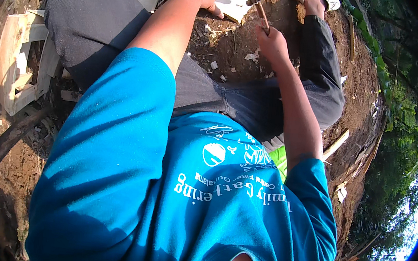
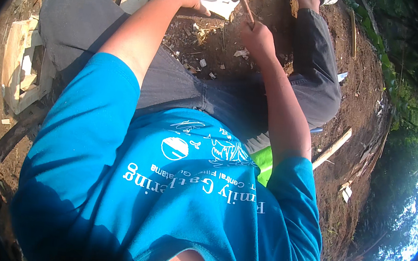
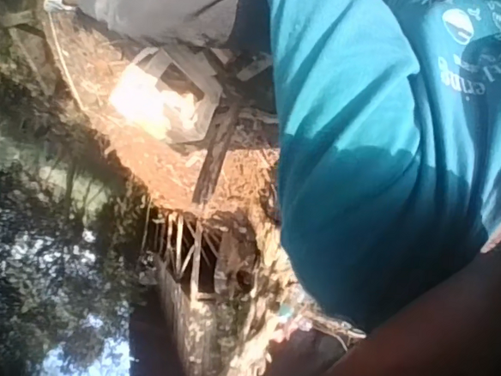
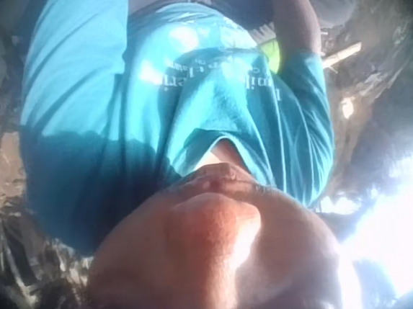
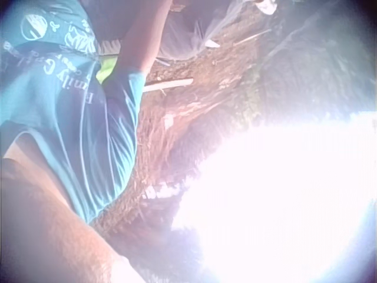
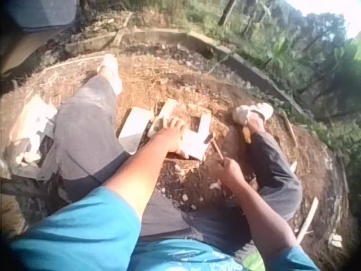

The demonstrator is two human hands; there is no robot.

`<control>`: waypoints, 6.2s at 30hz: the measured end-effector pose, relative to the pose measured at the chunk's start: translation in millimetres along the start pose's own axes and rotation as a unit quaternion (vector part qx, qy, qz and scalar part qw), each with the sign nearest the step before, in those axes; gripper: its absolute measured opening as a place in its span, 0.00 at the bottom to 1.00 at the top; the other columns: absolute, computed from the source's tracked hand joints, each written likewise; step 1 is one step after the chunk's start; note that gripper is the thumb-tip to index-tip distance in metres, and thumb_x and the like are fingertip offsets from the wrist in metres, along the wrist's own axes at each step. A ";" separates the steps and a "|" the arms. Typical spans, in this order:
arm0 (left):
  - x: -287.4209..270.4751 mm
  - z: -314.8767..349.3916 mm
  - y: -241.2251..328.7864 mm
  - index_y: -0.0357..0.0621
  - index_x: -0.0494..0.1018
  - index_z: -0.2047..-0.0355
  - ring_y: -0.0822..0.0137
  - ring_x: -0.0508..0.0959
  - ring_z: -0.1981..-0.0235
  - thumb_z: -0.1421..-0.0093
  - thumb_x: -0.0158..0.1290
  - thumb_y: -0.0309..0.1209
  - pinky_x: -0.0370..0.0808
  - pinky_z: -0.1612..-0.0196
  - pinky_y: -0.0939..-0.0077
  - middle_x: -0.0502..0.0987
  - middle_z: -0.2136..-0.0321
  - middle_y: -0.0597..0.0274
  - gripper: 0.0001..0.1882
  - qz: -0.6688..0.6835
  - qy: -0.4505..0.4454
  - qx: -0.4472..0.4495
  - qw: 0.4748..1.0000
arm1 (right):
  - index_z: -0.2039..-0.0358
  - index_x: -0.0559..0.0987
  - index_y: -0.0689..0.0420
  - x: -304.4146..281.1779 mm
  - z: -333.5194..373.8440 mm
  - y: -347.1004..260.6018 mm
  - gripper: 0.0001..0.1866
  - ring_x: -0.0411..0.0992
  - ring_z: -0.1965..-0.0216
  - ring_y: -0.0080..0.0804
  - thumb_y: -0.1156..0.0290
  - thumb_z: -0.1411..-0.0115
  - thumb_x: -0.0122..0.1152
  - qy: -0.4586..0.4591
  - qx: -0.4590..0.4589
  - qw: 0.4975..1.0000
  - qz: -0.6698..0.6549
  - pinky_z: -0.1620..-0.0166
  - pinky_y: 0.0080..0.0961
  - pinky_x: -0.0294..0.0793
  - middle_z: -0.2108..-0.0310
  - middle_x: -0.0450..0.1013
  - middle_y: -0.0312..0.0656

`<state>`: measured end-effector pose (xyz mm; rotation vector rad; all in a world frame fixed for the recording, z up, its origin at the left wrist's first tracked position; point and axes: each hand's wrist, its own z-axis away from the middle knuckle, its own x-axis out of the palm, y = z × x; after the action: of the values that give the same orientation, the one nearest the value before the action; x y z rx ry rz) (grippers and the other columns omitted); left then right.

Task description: The person aligns and hammers wooden boards together while sitting on the ground.

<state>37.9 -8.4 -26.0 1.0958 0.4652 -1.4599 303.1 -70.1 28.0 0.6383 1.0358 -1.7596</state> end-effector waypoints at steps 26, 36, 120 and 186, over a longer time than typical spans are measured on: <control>11.0 2.0 0.5 0.41 0.52 0.28 0.41 0.45 0.25 0.63 0.72 0.67 0.41 0.28 0.28 0.53 0.28 0.45 0.71 0.005 0.003 -0.005 1.000 | 0.68 0.74 0.63 -16.2 30.3 -36.7 0.27 0.72 0.74 0.30 0.49 0.24 0.47 0.055 -0.083 0.966 -0.240 0.68 0.32 0.71 0.78 0.71 0.39; 5.3 13.8 -9.6 0.40 0.51 0.28 0.43 0.44 0.25 0.61 0.71 0.66 0.40 0.27 0.31 0.51 0.27 0.46 0.70 0.003 0.005 -0.017 1.000 | 0.63 0.79 0.63 16.6 7.0 -29.9 0.35 0.75 0.66 0.34 0.38 0.29 0.48 -0.060 0.012 0.997 -0.054 0.58 0.36 0.73 0.73 0.76 0.45; 13.3 -5.1 -9.3 0.39 0.47 0.25 0.42 0.42 0.24 0.62 0.70 0.69 0.40 0.27 0.29 0.48 0.25 0.45 0.74 -0.048 0.018 -0.020 0.999 | 0.59 0.81 0.63 36.2 10.6 -4.8 0.28 0.78 0.55 0.64 0.47 0.30 0.51 -0.020 -0.011 1.000 0.014 0.49 0.49 0.74 0.61 0.79 0.64; 15.8 5.8 -17.2 0.46 0.58 0.33 0.48 0.64 0.33 0.62 0.74 0.53 0.60 0.35 0.34 0.65 0.38 0.50 0.60 -0.126 0.079 0.034 0.988 | 0.58 0.81 0.60 32.6 -27.5 31.5 0.26 0.81 0.58 0.50 0.46 0.33 0.56 0.108 0.144 0.968 -0.177 0.53 0.42 0.76 0.66 0.81 0.53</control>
<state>22.0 -17.9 -41.4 1.2476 0.6888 -1.6247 318.0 -67.3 -22.9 0.8827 1.1017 -2.2170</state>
